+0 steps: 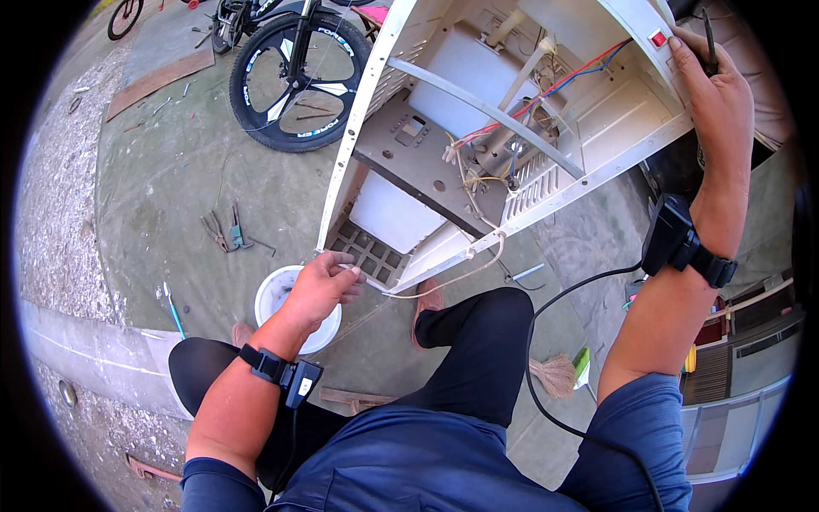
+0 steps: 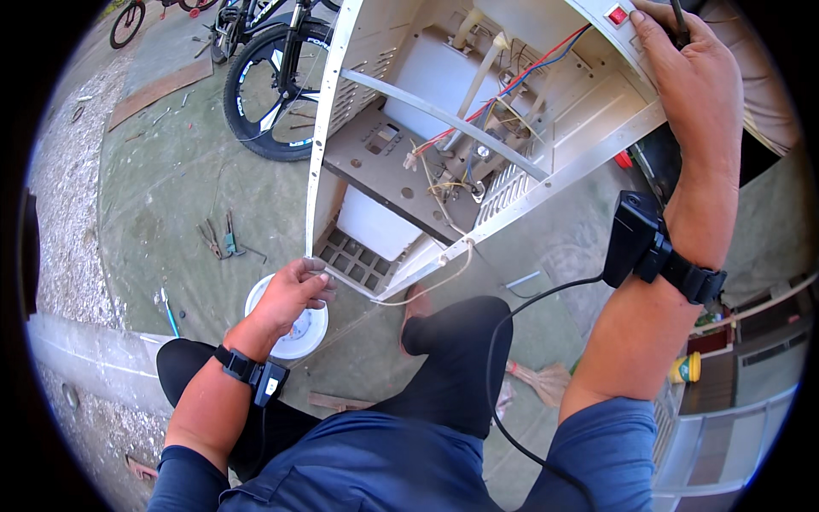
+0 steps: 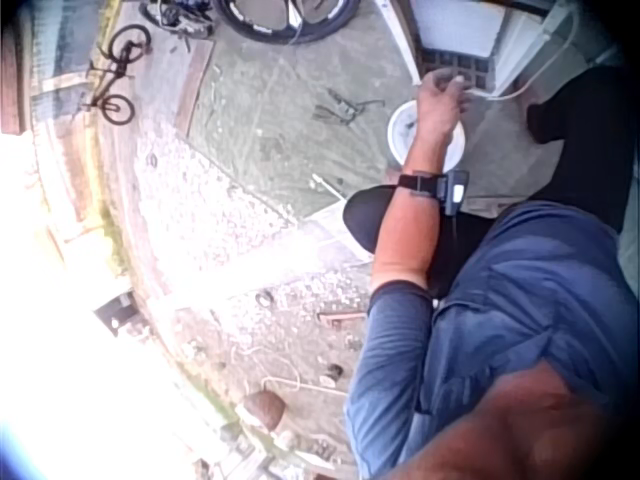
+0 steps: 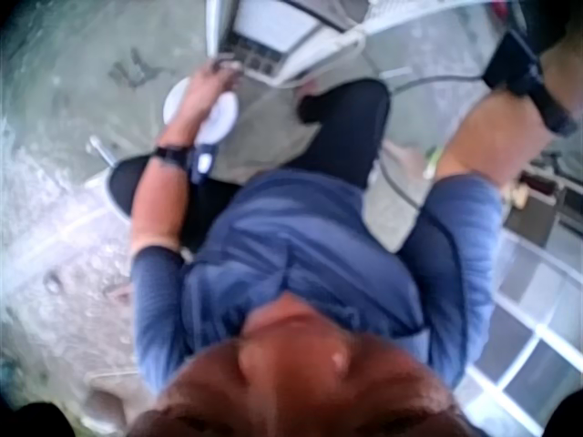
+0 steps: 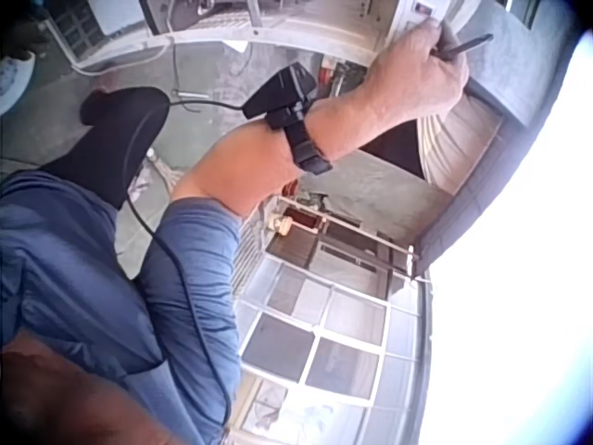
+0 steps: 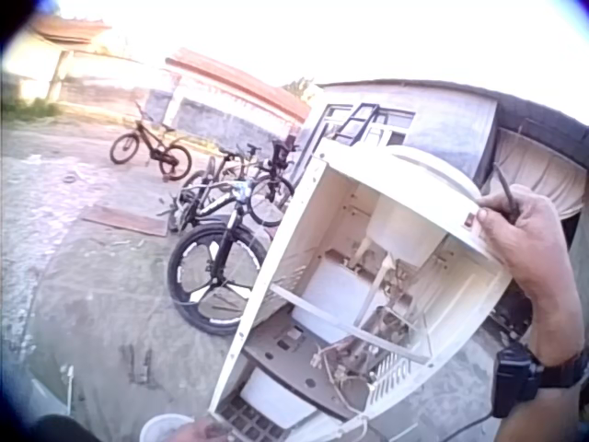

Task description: The person removes the top and back panels of a water dispenser using a screwdriver, then handles and adjusts the internal wires and a small electrical component by hand.

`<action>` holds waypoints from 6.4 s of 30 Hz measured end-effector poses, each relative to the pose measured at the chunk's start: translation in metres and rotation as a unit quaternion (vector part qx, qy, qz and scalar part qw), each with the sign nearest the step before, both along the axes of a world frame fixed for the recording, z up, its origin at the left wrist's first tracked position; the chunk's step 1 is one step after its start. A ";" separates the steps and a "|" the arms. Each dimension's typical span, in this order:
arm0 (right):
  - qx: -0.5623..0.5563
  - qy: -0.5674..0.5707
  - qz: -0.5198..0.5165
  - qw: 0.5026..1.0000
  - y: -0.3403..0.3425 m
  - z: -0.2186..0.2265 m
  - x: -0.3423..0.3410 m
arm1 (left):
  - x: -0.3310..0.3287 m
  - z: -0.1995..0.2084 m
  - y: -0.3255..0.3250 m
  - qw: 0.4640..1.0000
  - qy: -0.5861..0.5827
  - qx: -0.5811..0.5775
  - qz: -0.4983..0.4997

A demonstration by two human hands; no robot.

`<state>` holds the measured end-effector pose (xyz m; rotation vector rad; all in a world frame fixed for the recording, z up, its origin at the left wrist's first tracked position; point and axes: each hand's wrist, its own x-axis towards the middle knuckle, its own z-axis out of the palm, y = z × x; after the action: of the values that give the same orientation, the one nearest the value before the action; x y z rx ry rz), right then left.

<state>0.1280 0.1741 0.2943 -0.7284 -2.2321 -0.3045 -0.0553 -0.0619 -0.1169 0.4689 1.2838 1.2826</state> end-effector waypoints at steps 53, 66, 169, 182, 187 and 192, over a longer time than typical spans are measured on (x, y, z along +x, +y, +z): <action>0.000 -0.012 0.012 1.000 0.006 0.003 0.003 | 0.000 -0.001 0.001 1.000 0.000 0.003 -0.002; -0.010 0.005 0.032 0.999 0.002 0.004 0.004 | 0.003 0.000 0.003 1.000 0.001 0.005 -0.004; -0.361 0.503 0.116 0.777 0.086 -0.187 0.129 | 0.069 0.174 0.082 0.879 0.353 0.277 0.164; -0.385 0.481 0.064 0.785 0.098 -0.201 0.188 | 0.099 0.162 0.084 0.905 0.246 0.314 0.152; -0.353 0.399 0.088 0.842 0.081 -0.193 0.163 | 0.090 0.176 0.069 0.906 0.260 0.265 0.203; -0.302 0.415 0.098 0.853 0.081 -0.196 0.151 | 0.073 0.174 0.075 0.901 0.240 0.273 0.236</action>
<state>0.2789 0.2553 0.0987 -0.7406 -1.5047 0.7324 0.0173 0.0128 0.0568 0.9567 1.4871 2.0481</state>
